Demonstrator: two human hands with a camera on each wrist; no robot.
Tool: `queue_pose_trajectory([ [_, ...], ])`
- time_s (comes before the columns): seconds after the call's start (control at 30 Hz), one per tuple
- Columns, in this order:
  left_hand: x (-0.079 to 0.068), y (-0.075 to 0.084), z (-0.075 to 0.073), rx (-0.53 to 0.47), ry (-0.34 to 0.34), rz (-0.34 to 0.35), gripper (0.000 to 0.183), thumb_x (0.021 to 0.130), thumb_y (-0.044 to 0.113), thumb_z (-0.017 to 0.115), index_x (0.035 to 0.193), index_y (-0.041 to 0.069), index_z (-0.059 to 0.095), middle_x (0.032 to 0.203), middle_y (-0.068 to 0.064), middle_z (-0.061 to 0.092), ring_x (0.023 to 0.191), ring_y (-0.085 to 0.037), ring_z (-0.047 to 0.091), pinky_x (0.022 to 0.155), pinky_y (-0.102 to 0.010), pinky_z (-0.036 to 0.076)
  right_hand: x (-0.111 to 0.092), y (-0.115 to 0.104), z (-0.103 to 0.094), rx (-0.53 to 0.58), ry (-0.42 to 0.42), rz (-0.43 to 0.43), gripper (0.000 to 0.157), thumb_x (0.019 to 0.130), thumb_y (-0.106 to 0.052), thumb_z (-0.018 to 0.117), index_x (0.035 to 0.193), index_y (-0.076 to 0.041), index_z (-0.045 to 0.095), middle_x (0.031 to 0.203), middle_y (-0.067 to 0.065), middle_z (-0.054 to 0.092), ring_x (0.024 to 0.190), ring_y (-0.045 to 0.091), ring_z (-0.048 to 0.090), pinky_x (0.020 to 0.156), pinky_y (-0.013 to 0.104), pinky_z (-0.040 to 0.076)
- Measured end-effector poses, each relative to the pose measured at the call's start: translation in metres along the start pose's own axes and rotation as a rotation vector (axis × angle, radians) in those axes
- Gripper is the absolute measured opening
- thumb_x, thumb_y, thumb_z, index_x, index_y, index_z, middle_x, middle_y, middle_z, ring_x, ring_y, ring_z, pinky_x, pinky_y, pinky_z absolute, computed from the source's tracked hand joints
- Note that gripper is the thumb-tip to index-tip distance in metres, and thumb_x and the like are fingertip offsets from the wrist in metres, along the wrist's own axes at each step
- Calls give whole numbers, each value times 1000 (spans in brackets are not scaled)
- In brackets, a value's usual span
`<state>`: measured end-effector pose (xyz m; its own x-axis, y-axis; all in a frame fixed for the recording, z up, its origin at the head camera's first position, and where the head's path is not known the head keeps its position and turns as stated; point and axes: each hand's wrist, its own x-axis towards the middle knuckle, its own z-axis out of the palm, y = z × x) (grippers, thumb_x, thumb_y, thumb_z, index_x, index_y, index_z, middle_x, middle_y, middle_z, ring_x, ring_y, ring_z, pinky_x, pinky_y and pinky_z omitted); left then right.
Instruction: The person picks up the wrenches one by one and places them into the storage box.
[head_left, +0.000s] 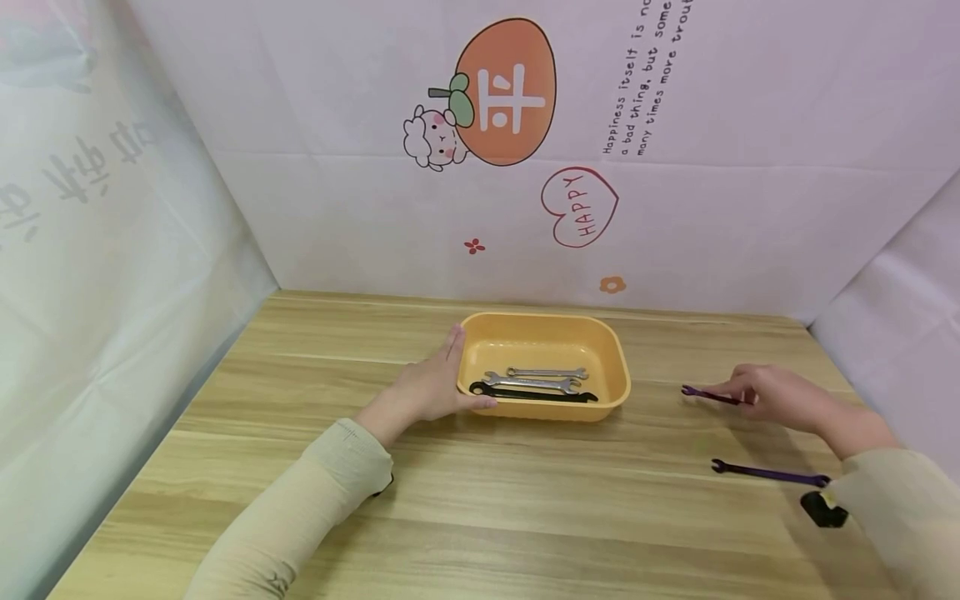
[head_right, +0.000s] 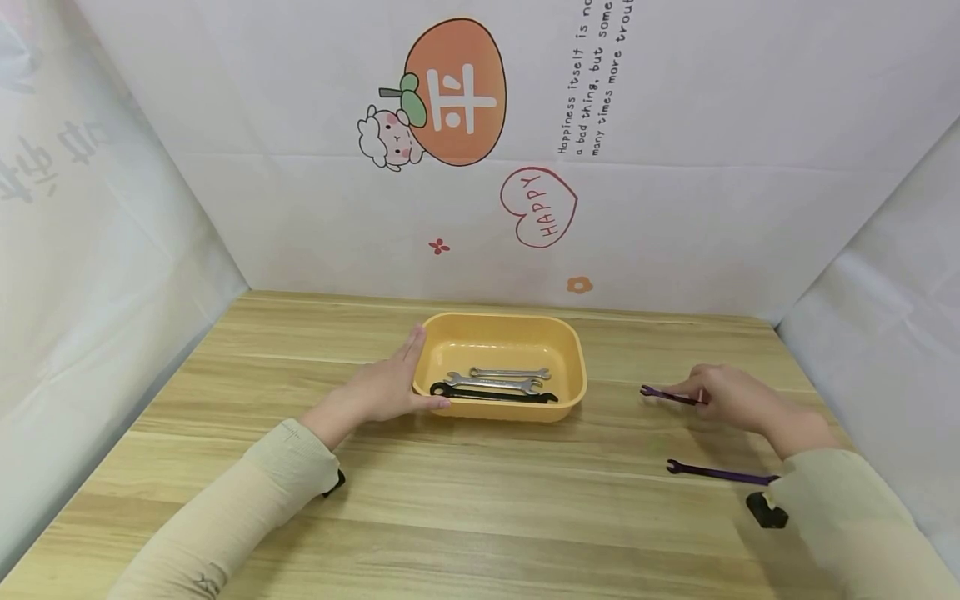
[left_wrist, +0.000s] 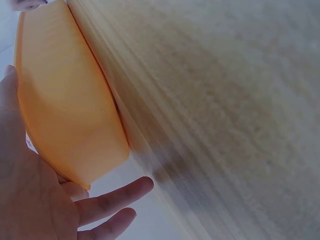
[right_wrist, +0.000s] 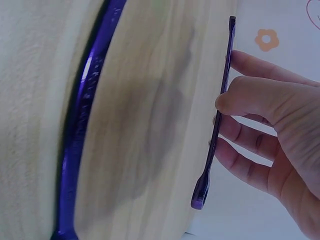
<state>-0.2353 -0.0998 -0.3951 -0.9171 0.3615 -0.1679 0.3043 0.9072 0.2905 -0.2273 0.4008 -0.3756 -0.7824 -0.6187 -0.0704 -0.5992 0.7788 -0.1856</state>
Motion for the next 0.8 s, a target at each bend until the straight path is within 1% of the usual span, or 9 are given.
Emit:
queue_pose_trajectory([
  [0.17, 0, 0, 0, 16, 3, 0, 136, 77, 90, 55, 163, 8, -11, 170, -8, -6, 138, -35, 49, 61, -33, 50, 4, -5, -6, 6, -8, 12, 41, 81, 11, 78, 120, 1, 75, 83, -9, 56, 71, 2, 56, 59, 26, 48],
  [0.37, 0, 0, 1, 32, 13, 4, 134, 78, 89, 55, 164, 7, -7, 170, -9, -5, 137, -35, 50, 74, -42, 55, 7, -7, -15, 38, -9, 30, 42, 82, 12, 76, 123, 3, 73, 86, -7, 58, 73, 2, 55, 60, 26, 49],
  [0.43, 0, 0, 1, 31, 11, 2, 134, 78, 89, 55, 164, 7, -7, 171, -8, -5, 134, -35, 53, 73, -41, 54, 9, -9, -18, 41, -7, 31, 42, 82, 12, 75, 123, 2, 73, 85, -9, 57, 73, 1, 55, 61, 26, 49],
  [0.5, 0, 0, 1, 32, 8, 0, 134, 78, 89, 55, 164, 8, -6, 171, -8, -5, 131, -35, 56, 68, -39, 53, 10, -10, -21, 39, -2, 23, 43, 81, 13, 74, 123, 2, 73, 84, -10, 57, 73, 1, 55, 61, 26, 49],
  [0.6, 0, 0, 1, 34, 6, 0, 134, 77, 89, 54, 164, 7, -6, 171, -9, -5, 131, -35, 56, 63, -35, 50, 13, -12, -25, 35, 10, 11, 43, 81, 13, 73, 122, 3, 73, 84, -10, 57, 73, 0, 55, 61, 26, 50],
  [0.67, 0, 0, 1, 36, 7, 1, 134, 78, 89, 54, 164, 7, -5, 171, -9, -5, 134, -34, 54, 64, -35, 51, 15, -13, -27, 30, 15, 4, 42, 82, 13, 74, 122, 3, 73, 83, -9, 57, 73, 1, 56, 62, 26, 50],
  [0.8, -1, 1, -1, 36, 6, 3, 133, 78, 89, 54, 164, 7, -5, 171, -9, -5, 136, -35, 52, 72, -41, 54, 17, -15, -31, 30, 1, 18, 41, 84, 11, 74, 124, 2, 73, 85, -8, 58, 76, 4, 59, 62, 26, 51],
])
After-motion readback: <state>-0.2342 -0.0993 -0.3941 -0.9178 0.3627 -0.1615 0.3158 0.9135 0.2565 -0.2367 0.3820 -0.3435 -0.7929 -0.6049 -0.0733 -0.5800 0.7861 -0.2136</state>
